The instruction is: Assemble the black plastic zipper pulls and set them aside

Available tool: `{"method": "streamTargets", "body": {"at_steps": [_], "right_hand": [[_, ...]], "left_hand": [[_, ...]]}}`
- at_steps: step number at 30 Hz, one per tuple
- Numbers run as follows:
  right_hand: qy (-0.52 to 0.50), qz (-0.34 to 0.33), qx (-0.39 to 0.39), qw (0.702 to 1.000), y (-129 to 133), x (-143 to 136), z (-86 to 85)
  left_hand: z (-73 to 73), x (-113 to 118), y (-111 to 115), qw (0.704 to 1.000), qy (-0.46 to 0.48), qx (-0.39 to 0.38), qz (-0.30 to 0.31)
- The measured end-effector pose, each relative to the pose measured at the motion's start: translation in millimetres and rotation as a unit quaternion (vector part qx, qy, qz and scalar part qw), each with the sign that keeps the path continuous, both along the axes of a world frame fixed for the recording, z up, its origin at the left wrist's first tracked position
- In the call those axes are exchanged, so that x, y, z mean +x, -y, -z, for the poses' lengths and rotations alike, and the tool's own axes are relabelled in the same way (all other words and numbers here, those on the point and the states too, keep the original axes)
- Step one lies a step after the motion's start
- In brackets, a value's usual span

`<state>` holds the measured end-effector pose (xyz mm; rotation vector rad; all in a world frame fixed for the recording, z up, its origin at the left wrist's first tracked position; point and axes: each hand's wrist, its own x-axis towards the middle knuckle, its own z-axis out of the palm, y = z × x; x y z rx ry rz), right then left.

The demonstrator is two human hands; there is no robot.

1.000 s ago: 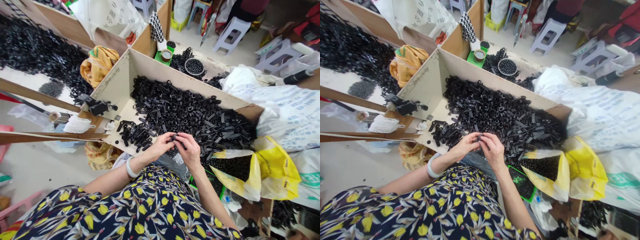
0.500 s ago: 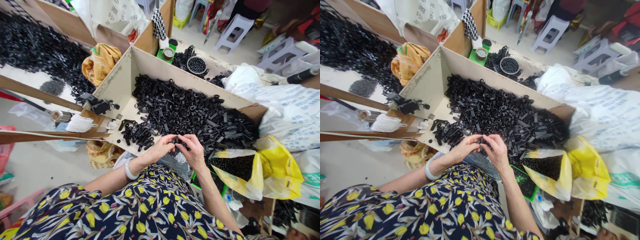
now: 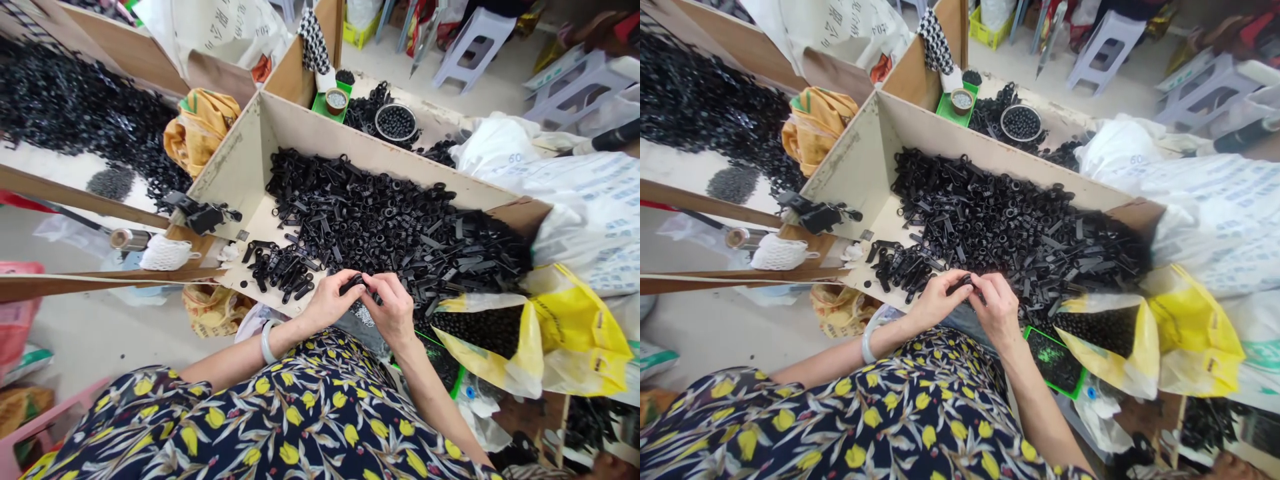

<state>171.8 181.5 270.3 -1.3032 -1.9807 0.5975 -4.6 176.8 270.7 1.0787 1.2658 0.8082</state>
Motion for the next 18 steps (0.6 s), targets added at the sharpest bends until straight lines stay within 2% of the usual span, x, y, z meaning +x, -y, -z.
{"method": "streamTargets", "body": {"at_steps": [2,5,7,10,13,18], "right_hand": [[-0.017,-0.019,-0.024,0.999,-0.1,1.9,1.7],[-0.075,-0.048,-0.102,0.991,-0.5,4.7,5.5],[-0.141,-0.029,-0.155,0.977,0.1,2.4,9.8],[-0.226,0.036,-0.2,0.953,2.2,-9.7,21.8],[-0.255,0.087,-0.221,0.937,2.4,-25.8,42.5],[-0.267,0.113,-0.265,0.92,-8.4,-38.9,84.4]], "left_hand": [[1.4,-1.2,-0.3,1.0,0.015,-0.014,-0.001],[1.1,-4.6,-0.9,1.0,0.009,-0.02,-0.008],[0.2,-6.3,-0.5,1.0,-0.015,-0.001,-0.01],[4.5,-5.9,1.6,0.999,-0.043,0.026,-0.014],[23.3,-3.2,3.1,0.997,-0.056,0.043,-0.039],[71.8,-2.4,-2.2,0.996,-0.044,0.042,-0.064]]}}
